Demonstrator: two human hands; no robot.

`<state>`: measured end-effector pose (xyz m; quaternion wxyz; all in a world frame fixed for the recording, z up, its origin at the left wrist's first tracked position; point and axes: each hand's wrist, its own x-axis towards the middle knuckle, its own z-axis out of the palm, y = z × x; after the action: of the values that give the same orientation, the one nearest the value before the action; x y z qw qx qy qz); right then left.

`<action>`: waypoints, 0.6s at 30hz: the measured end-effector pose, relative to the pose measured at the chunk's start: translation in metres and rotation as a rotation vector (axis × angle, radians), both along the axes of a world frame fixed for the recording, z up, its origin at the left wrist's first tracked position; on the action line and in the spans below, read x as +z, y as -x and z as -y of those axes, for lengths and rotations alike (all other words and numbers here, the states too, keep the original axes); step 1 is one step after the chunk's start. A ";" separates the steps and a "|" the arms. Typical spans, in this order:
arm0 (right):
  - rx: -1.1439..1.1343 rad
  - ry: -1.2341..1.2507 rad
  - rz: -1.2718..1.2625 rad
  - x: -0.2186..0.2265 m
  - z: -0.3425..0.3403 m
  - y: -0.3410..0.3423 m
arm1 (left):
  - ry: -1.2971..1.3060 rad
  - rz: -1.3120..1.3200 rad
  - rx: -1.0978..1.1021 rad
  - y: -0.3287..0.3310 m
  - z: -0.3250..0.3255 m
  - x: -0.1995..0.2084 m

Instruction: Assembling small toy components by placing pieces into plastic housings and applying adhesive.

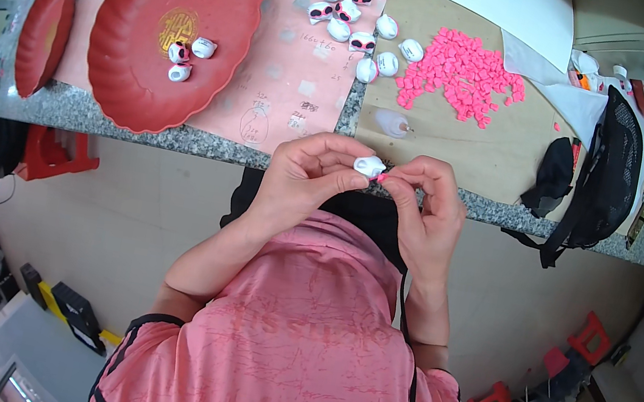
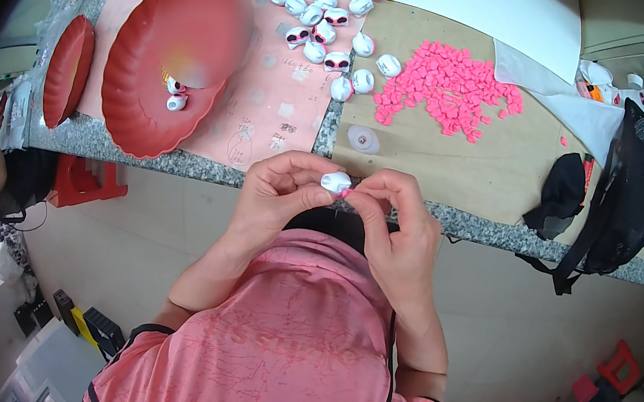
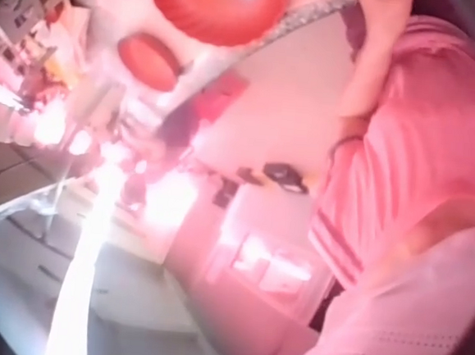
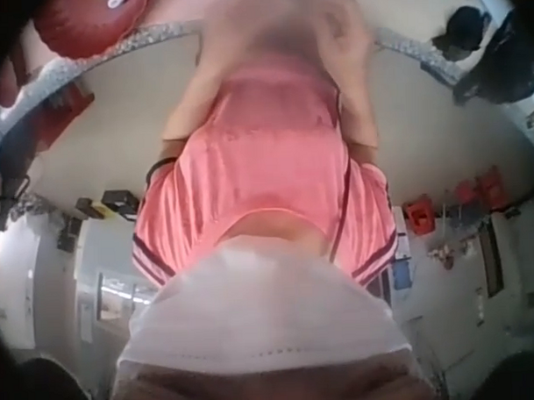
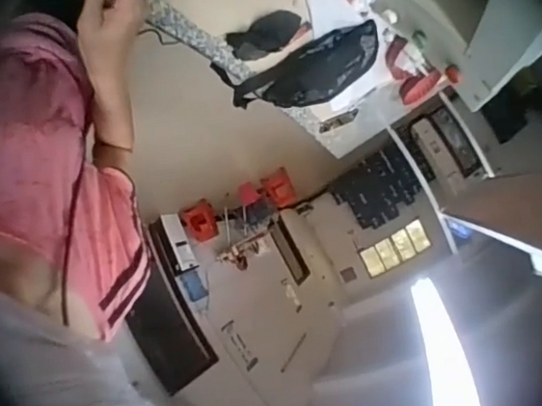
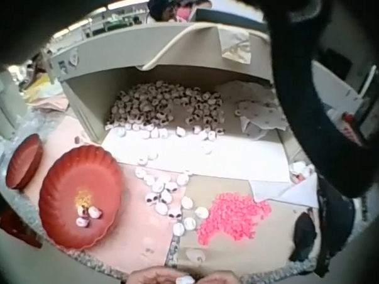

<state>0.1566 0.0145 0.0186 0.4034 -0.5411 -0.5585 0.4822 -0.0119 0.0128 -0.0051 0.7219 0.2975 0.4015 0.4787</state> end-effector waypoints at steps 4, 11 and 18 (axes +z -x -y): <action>0.037 0.100 0.021 -0.001 0.000 -0.004 | -0.024 -0.054 -0.045 0.000 -0.001 0.003; 0.014 -0.085 0.108 0.001 -0.004 -0.003 | -0.180 -0.177 0.015 -0.006 0.002 -0.001; -0.053 -0.325 0.161 -0.010 -0.001 0.002 | -0.436 -0.495 0.032 -0.006 0.004 0.001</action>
<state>0.1548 0.0157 0.0082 0.4521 -0.5203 -0.6450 0.3299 -0.0061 0.0088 -0.0037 0.5142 0.5458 0.4575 0.4779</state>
